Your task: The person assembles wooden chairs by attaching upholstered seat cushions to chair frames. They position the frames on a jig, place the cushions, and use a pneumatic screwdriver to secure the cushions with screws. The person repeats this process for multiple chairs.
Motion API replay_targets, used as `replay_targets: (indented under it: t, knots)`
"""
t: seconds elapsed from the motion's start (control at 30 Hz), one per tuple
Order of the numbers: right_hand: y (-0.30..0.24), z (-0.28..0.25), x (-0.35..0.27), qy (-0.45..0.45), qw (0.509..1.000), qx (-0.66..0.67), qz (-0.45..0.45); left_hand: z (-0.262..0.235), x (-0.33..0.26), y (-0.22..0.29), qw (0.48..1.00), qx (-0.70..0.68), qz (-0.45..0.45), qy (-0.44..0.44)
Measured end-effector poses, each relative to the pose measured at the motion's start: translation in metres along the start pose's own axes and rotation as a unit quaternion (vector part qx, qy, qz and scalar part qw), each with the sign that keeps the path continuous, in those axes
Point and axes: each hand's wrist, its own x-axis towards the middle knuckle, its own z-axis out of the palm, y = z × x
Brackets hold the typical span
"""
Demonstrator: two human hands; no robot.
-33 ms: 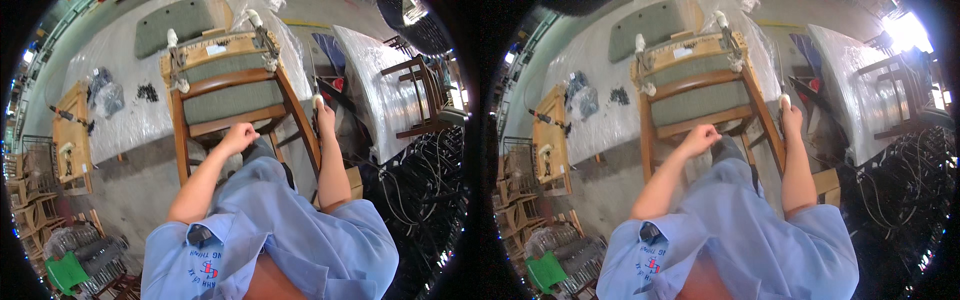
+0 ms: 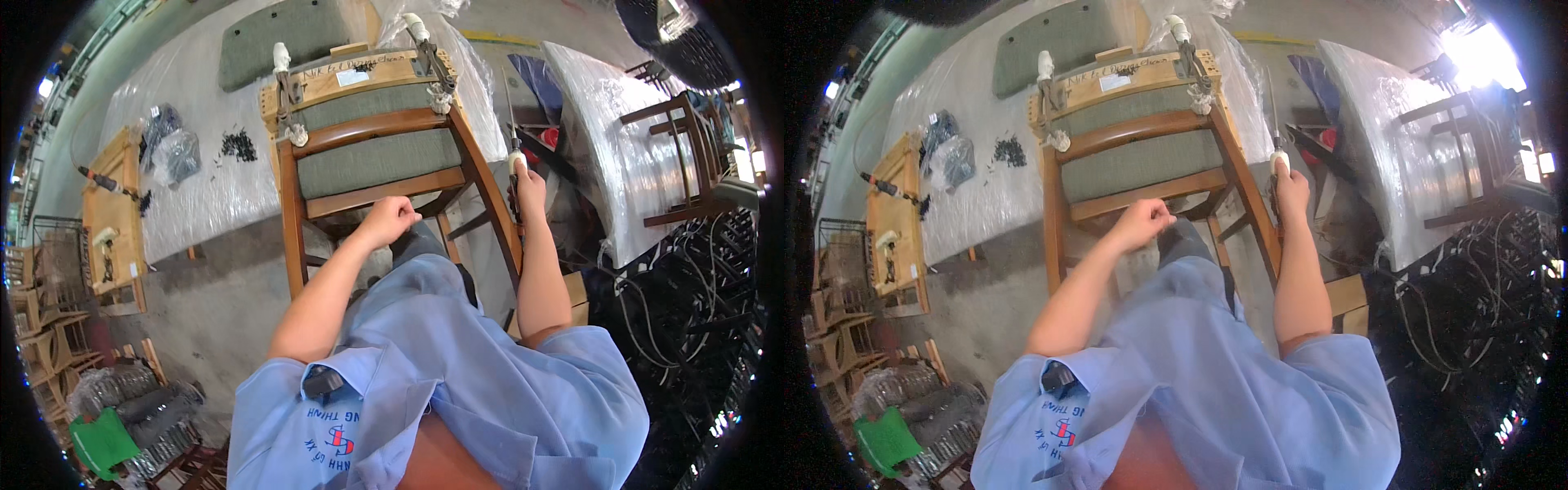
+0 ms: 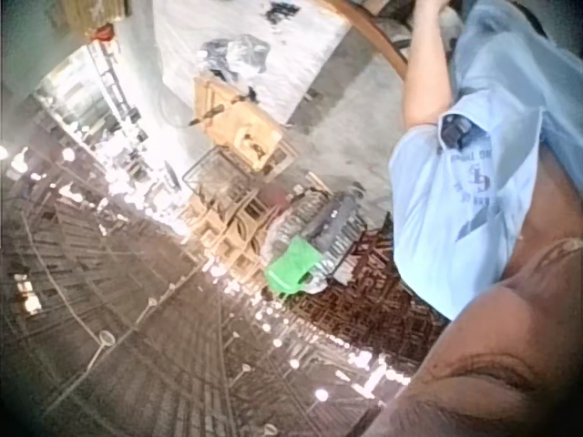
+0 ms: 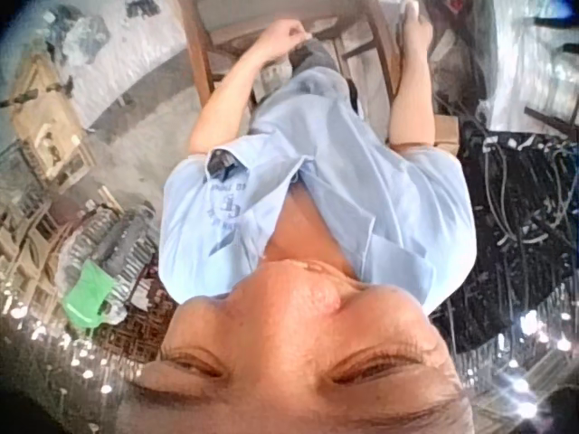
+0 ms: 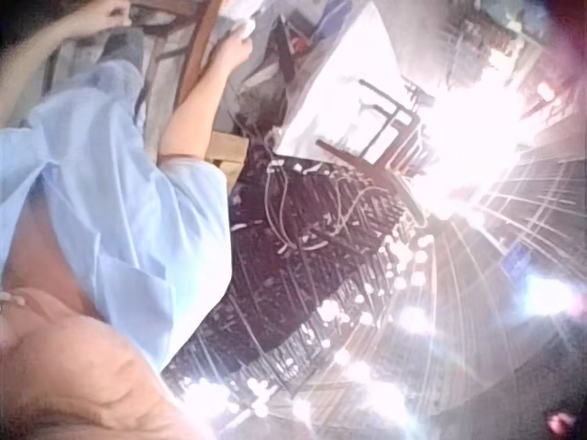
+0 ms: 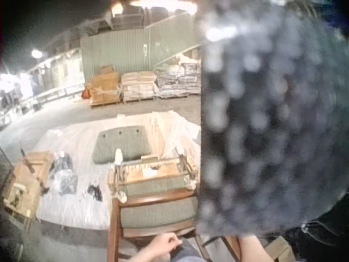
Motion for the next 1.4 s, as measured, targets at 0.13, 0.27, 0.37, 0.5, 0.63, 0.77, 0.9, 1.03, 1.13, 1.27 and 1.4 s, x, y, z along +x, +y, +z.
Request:
replay_targets:
  t: [0.13, 0.27, 0.37, 0.5, 0.63, 0.77, 0.9, 1.03, 1.13, 1.27, 1.4]
  knots:
    - [-0.055, -0.02, -0.028, 0.002, 0.999, 0.008, -0.05, -0.002, 0.008, 0.002, 0.997, -0.07, 0.006, 0.037]
    - [-0.091, -0.079, -0.042, 0.018, 0.985, -0.028, -0.169, -0.009, 0.02, 0.008, 0.989, -0.147, 0.003, 0.023]
    - [-0.153, -0.11, -0.135, -0.085, 0.985, 0.06, -0.138, -0.023, 0.027, 0.004, 0.976, -0.209, 0.0, 0.06]
    - [-0.147, -0.159, -0.231, -0.298, 0.945, 0.116, -0.06, -0.025, 0.02, 0.003, 0.933, -0.352, -0.003, 0.069]
    - [-0.101, -0.179, -0.314, -0.473, 0.865, 0.139, 0.087, -0.021, 0.018, 0.015, 0.865, -0.498, 0.004, 0.064]
    - [-0.024, -0.155, -0.338, -0.454, 0.887, 0.021, 0.084, -0.015, 0.016, 0.02, 0.815, -0.578, -0.011, 0.046]
    - [0.002, -0.138, -0.32, -0.445, 0.887, 0.051, 0.115, -0.011, 0.018, 0.012, 0.816, -0.578, -0.023, 0.022]
    - [0.044, -0.121, -0.29, -0.49, 0.859, 0.089, 0.119, -0.013, 0.01, 0.012, 0.824, -0.564, -0.045, 0.047]
    - [0.061, -0.101, -0.272, -0.506, 0.843, 0.116, 0.141, -0.015, 0.011, 0.012, 0.831, -0.549, -0.054, 0.068]
    - [0.086, -0.08, -0.246, -0.545, 0.826, 0.09, 0.118, -0.025, 0.011, 0.003, 0.831, -0.544, -0.043, 0.108]
    - [0.107, -0.064, -0.231, -0.589, 0.784, 0.124, 0.151, -0.041, 0.011, 0.004, 0.834, -0.527, -0.04, 0.157]
